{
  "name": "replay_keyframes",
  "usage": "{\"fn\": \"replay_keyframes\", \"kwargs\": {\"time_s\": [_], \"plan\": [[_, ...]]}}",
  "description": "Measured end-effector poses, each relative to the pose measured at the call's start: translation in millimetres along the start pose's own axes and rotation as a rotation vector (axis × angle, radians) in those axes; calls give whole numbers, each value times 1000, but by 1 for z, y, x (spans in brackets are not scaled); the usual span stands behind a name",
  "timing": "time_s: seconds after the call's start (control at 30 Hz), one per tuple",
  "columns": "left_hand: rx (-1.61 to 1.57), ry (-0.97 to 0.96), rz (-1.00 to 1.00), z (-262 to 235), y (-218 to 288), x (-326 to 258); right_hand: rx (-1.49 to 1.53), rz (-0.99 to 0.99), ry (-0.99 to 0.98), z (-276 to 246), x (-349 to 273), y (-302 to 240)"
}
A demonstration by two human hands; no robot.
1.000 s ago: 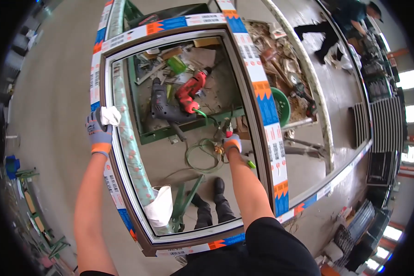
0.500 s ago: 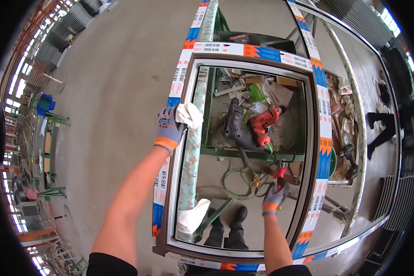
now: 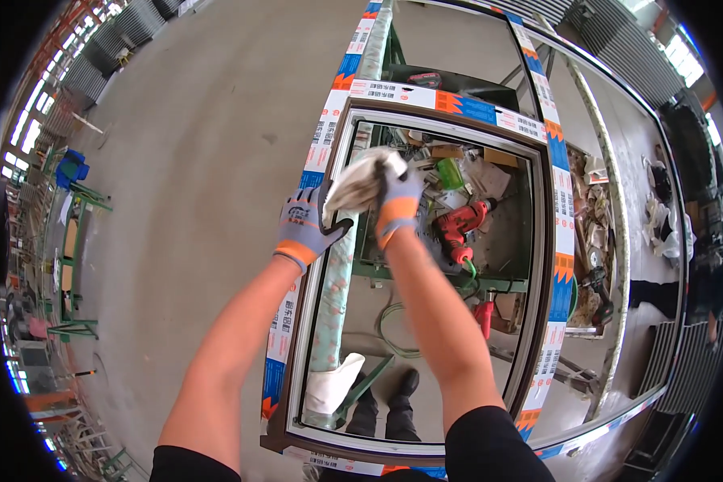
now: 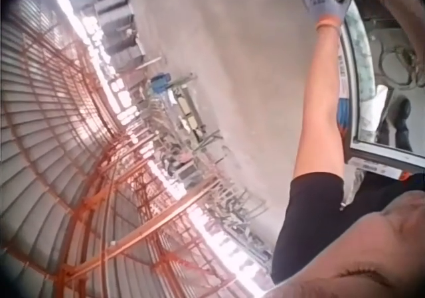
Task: Assembling and preparing a window frame by cleaning edges, applying sealant, and securing components with a drill.
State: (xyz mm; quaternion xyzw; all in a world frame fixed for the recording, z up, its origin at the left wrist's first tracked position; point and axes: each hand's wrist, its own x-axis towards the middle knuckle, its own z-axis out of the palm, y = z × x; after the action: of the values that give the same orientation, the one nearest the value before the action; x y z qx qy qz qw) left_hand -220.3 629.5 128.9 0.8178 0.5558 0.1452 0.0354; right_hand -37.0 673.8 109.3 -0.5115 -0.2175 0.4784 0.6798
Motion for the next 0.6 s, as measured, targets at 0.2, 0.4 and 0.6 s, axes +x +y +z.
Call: {"fn": "replay_keyframes", "kwargs": {"time_s": [0.2,0.4,0.6], "plan": [[-19,-41,-34,0,-1,4,-588,-608,-61,37,102,-42],[13,-109,-42,-2,4,8,-1131,-723,-248,113,141,-54],[34,-145,-53,0,-4,5,-1259,-634,-513,136,107,-41]]}}
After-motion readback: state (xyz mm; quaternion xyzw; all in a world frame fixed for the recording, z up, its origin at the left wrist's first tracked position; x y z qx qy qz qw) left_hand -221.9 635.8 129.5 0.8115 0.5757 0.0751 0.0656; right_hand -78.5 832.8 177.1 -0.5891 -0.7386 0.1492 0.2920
